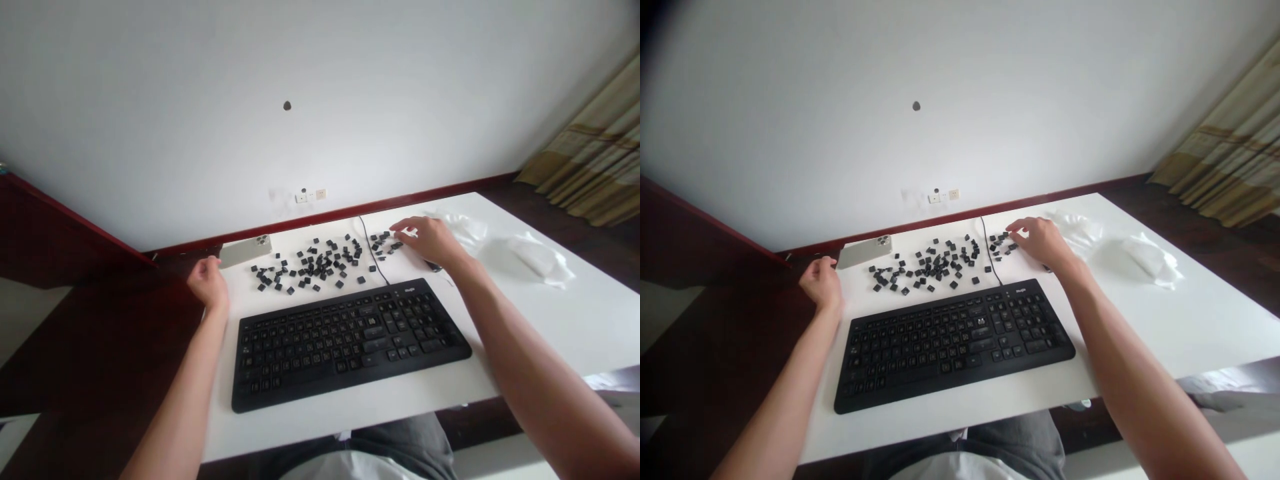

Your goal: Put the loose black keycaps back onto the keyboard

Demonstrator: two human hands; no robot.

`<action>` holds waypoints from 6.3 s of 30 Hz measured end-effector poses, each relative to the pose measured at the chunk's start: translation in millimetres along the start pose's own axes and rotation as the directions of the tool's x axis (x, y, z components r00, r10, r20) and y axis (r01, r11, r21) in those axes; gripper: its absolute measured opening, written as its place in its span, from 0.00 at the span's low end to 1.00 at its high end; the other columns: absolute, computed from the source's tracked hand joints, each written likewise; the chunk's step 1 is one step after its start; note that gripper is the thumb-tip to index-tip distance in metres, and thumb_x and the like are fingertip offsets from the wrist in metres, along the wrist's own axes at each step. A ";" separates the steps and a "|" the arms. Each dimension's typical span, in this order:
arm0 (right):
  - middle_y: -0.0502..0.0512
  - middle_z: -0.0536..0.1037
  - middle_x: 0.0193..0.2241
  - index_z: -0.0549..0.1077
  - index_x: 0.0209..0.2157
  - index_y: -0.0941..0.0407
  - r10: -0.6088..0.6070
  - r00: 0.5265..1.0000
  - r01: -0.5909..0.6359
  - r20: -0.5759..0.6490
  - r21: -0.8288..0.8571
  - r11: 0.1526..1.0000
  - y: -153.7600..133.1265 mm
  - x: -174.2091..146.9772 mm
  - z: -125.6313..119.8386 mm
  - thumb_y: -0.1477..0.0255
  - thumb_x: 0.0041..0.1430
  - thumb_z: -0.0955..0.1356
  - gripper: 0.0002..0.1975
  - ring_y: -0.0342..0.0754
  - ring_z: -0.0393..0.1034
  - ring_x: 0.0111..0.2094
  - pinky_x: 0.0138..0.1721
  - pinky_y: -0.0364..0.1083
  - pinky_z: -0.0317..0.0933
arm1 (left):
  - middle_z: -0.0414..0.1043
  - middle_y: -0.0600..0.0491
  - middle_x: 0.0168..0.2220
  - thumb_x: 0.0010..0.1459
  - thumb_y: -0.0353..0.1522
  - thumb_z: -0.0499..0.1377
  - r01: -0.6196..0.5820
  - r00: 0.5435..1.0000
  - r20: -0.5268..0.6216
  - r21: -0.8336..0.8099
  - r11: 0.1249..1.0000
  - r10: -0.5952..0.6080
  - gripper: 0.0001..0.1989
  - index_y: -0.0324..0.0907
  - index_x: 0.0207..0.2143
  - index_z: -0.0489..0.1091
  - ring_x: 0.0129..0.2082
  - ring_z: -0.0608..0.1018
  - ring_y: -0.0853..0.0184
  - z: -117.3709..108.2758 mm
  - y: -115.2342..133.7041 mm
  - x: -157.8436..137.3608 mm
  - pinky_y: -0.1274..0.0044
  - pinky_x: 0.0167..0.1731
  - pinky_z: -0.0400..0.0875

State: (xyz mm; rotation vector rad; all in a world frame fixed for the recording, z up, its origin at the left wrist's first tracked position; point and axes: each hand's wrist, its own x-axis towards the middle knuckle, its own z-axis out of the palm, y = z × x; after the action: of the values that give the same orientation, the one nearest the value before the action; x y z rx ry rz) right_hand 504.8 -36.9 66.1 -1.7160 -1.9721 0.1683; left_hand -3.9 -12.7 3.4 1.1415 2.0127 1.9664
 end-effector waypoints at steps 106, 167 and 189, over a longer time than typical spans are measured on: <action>0.55 0.86 0.36 0.86 0.37 0.53 -0.054 0.958 0.092 0.282 -0.123 0.988 -50.8 56.9 46.4 0.60 0.64 0.72 0.13 0.53 0.78 0.36 0.40 0.49 0.68 | 0.78 0.50 0.27 0.55 0.40 0.58 -0.108 0.969 0.229 0.068 0.992 0.090 0.12 0.40 0.27 0.74 0.30 0.80 0.62 6.3 3.5 -3.5 0.76 0.33 0.71; 0.54 0.85 0.35 0.81 0.36 0.54 -0.238 0.806 0.311 0.542 -0.045 0.949 -51.6 77.7 42.1 0.73 0.60 0.71 0.04 0.50 0.78 0.35 0.36 0.48 0.67 | 0.77 0.50 0.25 0.55 0.39 0.59 -0.097 0.956 0.285 0.099 0.990 0.066 0.12 0.40 0.26 0.73 0.27 0.78 0.64 4.6 15.2 -8.1 0.77 0.32 0.70; 0.54 0.86 0.36 0.83 0.37 0.53 -0.325 0.761 0.343 0.562 0.077 0.936 -76.6 66.2 36.6 0.62 0.63 0.72 0.10 0.51 0.78 0.36 0.36 0.48 0.66 | 0.81 0.49 0.30 0.56 0.37 0.58 -0.105 0.955 0.291 0.128 0.986 0.064 0.10 0.41 0.27 0.75 0.31 0.80 0.63 4.8 12.3 -7.3 0.76 0.34 0.70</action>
State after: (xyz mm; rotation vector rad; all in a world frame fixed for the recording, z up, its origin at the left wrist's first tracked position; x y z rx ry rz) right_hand 415.8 20.1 86.2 -1.3882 -2.6937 0.5834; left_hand 9.3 -14.4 10.6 1.4715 2.0038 1.5988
